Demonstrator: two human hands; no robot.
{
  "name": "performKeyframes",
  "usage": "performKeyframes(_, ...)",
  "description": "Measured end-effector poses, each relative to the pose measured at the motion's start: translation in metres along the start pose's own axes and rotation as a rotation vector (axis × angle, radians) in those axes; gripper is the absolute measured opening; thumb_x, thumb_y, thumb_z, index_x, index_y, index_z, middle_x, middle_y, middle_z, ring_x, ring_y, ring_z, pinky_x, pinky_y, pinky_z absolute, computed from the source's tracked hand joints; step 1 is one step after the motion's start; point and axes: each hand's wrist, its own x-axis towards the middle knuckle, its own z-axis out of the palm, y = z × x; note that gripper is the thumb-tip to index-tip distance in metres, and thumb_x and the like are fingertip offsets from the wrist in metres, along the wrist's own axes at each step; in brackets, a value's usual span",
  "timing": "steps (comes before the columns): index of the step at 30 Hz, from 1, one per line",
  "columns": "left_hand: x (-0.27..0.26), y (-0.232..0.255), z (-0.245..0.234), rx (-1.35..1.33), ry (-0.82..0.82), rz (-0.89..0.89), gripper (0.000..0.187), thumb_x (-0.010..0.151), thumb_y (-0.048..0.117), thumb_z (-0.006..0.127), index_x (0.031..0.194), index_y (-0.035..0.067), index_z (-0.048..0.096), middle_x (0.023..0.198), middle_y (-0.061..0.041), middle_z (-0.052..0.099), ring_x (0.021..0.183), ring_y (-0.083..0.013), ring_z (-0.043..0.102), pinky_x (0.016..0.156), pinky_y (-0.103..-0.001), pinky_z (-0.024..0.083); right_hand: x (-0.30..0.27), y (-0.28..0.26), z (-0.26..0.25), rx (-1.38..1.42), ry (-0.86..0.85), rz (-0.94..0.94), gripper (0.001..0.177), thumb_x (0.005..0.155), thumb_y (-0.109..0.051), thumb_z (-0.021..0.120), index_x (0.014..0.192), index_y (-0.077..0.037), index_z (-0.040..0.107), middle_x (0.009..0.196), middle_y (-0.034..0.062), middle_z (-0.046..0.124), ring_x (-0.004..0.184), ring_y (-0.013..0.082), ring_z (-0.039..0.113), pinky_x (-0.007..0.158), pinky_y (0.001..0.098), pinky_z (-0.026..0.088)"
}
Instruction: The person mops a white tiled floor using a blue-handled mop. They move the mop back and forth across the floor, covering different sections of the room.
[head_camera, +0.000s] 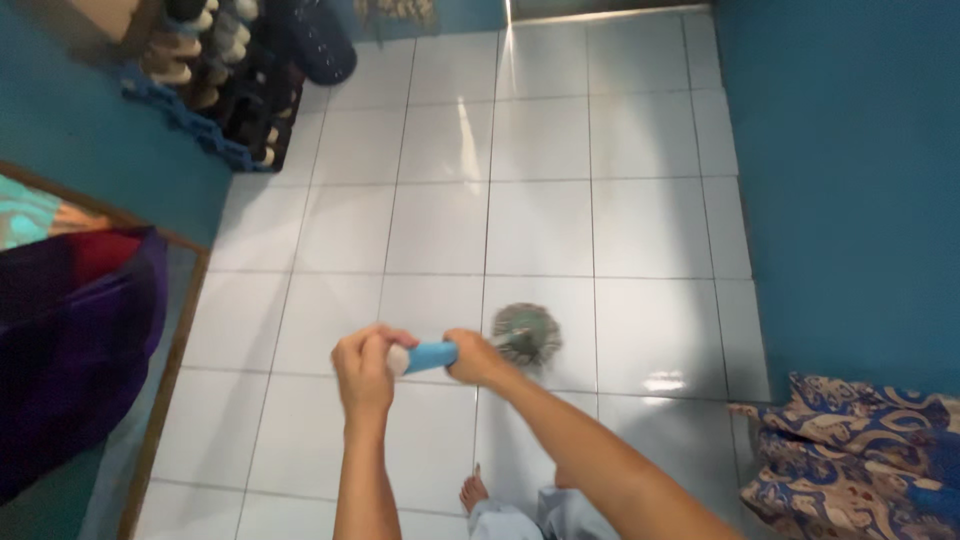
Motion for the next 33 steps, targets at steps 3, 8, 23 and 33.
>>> performKeyframes(3, 0.007, -0.027, 0.036, -0.287, -0.114, 0.042, 0.036, 0.085, 0.013, 0.043, 0.070, -0.005, 0.070, 0.072, -0.014, 0.074, 0.069, -0.0209, 0.068, 0.067, -0.033, 0.055, -0.028, 0.037, -0.030, -0.079, -0.013, 0.130, 0.016, 0.075, -0.010, 0.069, 0.090, -0.007, 0.066, 0.095, 0.0188, 0.069, 0.095, 0.0407, 0.067, 0.081, 0.0472, 0.054)
performKeyframes(8, -0.036, -0.035, 0.128, -0.306, -0.282, -0.066, 0.032, 0.080, 0.008, 0.042, 0.072, -0.006, 0.071, 0.073, -0.015, 0.076, 0.057, -0.0217, 0.055, 0.053, -0.036, 0.043, -0.101, 0.117, -0.087, -0.168, 0.184, 0.183, 0.016, 0.074, -0.009, 0.070, 0.090, -0.008, 0.066, 0.092, 0.0175, 0.069, 0.092, 0.0409, 0.066, 0.078, 0.0482, 0.053)
performKeyframes(23, -0.023, -0.110, 0.001, -0.133, -0.283, 0.006, 0.036, 0.087, 0.011, 0.042, 0.077, -0.003, 0.073, 0.080, -0.014, 0.078, 0.075, -0.0227, 0.073, 0.073, -0.033, 0.056, -0.068, 0.079, 0.055, -0.219, 0.348, 0.030, 0.019, 0.069, -0.008, 0.073, 0.084, -0.010, 0.061, 0.080, 0.0146, 0.066, 0.084, 0.0381, 0.064, 0.073, 0.0487, 0.050)
performKeyframes(33, 0.027, -0.030, -0.214, 0.373, -0.152, -0.054, 0.036, 0.088, 0.014, 0.045, 0.079, 0.001, 0.077, 0.060, -0.021, 0.062, 0.054, -0.0318, 0.051, 0.055, -0.041, 0.039, 0.048, -0.153, 0.166, 0.153, -0.003, 0.025, 0.015, 0.079, -0.012, 0.068, 0.092, -0.008, 0.061, 0.088, 0.0164, 0.070, 0.086, 0.0357, 0.069, 0.073, 0.0434, 0.054)
